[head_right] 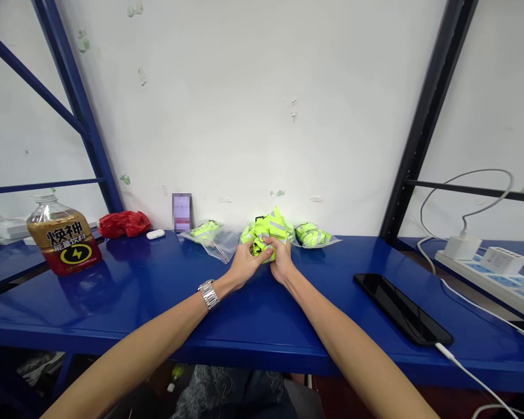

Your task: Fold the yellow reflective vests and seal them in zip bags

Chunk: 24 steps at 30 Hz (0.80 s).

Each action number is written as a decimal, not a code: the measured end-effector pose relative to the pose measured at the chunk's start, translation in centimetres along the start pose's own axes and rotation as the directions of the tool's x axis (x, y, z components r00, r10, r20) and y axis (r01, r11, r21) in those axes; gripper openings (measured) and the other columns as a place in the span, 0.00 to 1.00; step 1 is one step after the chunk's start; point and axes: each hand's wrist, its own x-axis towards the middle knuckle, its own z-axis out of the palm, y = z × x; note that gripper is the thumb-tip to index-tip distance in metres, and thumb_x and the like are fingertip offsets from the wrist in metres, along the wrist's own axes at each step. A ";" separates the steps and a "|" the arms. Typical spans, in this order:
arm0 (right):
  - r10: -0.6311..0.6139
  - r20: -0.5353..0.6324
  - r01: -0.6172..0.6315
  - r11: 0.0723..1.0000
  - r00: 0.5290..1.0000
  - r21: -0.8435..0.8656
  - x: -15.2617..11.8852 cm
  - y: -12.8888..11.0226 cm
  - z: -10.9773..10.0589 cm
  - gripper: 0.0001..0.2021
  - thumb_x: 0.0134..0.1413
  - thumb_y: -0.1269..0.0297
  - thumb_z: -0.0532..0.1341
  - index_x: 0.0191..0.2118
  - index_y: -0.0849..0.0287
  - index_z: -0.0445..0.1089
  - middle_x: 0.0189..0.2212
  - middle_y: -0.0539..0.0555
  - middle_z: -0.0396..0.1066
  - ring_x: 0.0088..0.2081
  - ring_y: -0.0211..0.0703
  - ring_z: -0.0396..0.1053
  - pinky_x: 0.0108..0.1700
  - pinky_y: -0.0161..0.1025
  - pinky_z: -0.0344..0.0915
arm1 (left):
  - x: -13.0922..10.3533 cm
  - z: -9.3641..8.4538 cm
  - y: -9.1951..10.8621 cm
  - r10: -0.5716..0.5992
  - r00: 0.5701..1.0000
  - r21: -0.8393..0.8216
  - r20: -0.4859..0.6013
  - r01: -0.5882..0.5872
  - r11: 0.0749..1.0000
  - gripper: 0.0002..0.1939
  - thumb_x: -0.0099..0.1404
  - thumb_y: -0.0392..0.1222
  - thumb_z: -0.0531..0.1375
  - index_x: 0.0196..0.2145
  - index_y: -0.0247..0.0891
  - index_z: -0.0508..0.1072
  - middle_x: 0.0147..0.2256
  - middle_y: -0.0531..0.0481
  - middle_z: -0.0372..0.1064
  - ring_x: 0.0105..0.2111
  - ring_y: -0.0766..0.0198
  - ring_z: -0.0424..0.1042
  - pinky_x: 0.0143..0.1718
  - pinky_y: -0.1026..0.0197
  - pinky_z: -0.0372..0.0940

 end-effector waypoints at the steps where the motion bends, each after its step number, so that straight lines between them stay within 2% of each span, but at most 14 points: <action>1: 0.017 -0.002 -0.017 1.000 1.000 0.006 0.0 0.0 0.0 0.11 0.31 0.73 0.62 0.29 0.59 0.69 0.26 0.50 0.74 0.33 0.46 0.72 0.34 0.40 0.70 | 0.1 -0.1 -0.1 0.009 1.000 0.027 0.011 -0.009 1.000 0.21 0.54 0.51 0.66 0.39 0.32 0.74 0.35 0.45 0.74 0.34 0.60 0.72 0.36 0.62 0.66; 3: 0.058 -0.013 -0.058 0.998 0.998 0.015 -0.1 0.1 0.0 0.12 0.30 0.73 0.62 0.29 0.59 0.69 0.27 0.50 0.75 0.34 0.46 0.72 0.36 0.40 0.70 | 0.3 -0.3 -0.2 0.019 1.000 0.084 0.015 -0.020 0.996 0.19 0.55 0.49 0.65 0.38 0.32 0.74 0.33 0.46 0.73 0.32 0.62 0.71 0.33 0.63 0.65; 8: 0.078 0.009 -0.078 0.996 0.997 -0.039 -0.3 0.2 0.2 0.12 0.33 0.70 0.63 0.31 0.59 0.69 0.31 0.51 0.75 0.39 0.47 0.72 0.39 0.39 0.70 | 0.5 -0.4 -0.4 0.006 0.997 0.147 -0.074 0.005 0.989 0.11 0.56 0.42 0.62 0.35 0.32 0.73 0.29 0.48 0.72 0.28 0.63 0.69 0.29 0.64 0.63; 12: 0.093 0.062 -0.086 0.991 0.994 -0.105 -0.6 -0.1 0.4 0.13 0.35 0.66 0.66 0.33 0.58 0.69 0.33 0.51 0.76 0.39 0.47 0.73 0.37 0.40 0.71 | 0.6 -0.5 -0.1 -0.001 0.998 -0.037 -0.056 -0.001 0.999 0.10 0.57 0.40 0.60 0.35 0.31 0.73 0.32 0.46 0.73 0.31 0.61 0.71 0.33 0.61 0.66; 15: 0.020 0.159 0.003 0.990 0.987 -0.144 -0.8 -0.1 0.5 0.18 0.34 0.63 0.70 0.35 0.57 0.69 0.35 0.52 0.76 0.39 0.47 0.73 0.40 0.41 0.71 | 0.5 -0.5 0.2 0.012 1.000 -0.159 0.007 -0.011 0.987 0.11 0.57 0.39 0.59 0.37 0.31 0.73 0.34 0.45 0.73 0.35 0.60 0.72 0.38 0.60 0.67; 17: -0.028 0.161 0.052 0.988 0.987 -0.146 -0.8 -0.2 0.6 0.21 0.32 0.63 0.72 0.37 0.58 0.70 0.35 0.52 0.76 0.39 0.47 0.73 0.41 0.42 0.70 | 0.4 -0.4 0.4 0.021 0.999 -0.158 0.034 -0.015 0.987 0.12 0.57 0.39 0.59 0.40 0.31 0.72 0.36 0.45 0.74 0.36 0.60 0.72 0.40 0.60 0.67; 20: -0.059 0.114 0.073 0.989 0.992 -0.126 -0.7 -0.4 0.7 0.21 0.31 0.63 0.73 0.37 0.59 0.72 0.33 0.53 0.76 0.38 0.49 0.74 0.39 0.43 0.71 | 0.2 -0.5 0.8 0.035 0.998 -0.018 0.055 -0.034 0.999 0.13 0.58 0.40 0.58 0.41 0.33 0.71 0.36 0.46 0.74 0.36 0.60 0.72 0.38 0.60 0.66; 22: -0.073 0.086 0.082 0.991 0.994 -0.106 -0.6 -0.6 0.8 0.20 0.29 0.64 0.74 0.34 0.60 0.72 0.32 0.53 0.76 0.37 0.50 0.74 0.37 0.44 0.72 | 0.2 -0.8 1.4 0.038 0.996 0.178 0.078 -0.051 0.983 0.13 0.60 0.45 0.58 0.39 0.33 0.72 0.34 0.46 0.73 0.33 0.59 0.71 0.35 0.60 0.65; 24: -0.090 0.058 0.096 0.991 0.994 -0.093 -0.5 -0.8 1.0 0.20 0.28 0.64 0.74 0.33 0.59 0.71 0.31 0.53 0.76 0.36 0.49 0.74 0.37 0.44 0.72 | 0.2 -1.3 2.0 0.032 0.994 0.373 0.106 -0.070 0.925 0.16 0.61 0.51 0.58 0.37 0.33 0.72 0.30 0.46 0.72 0.30 0.59 0.69 0.34 0.58 0.64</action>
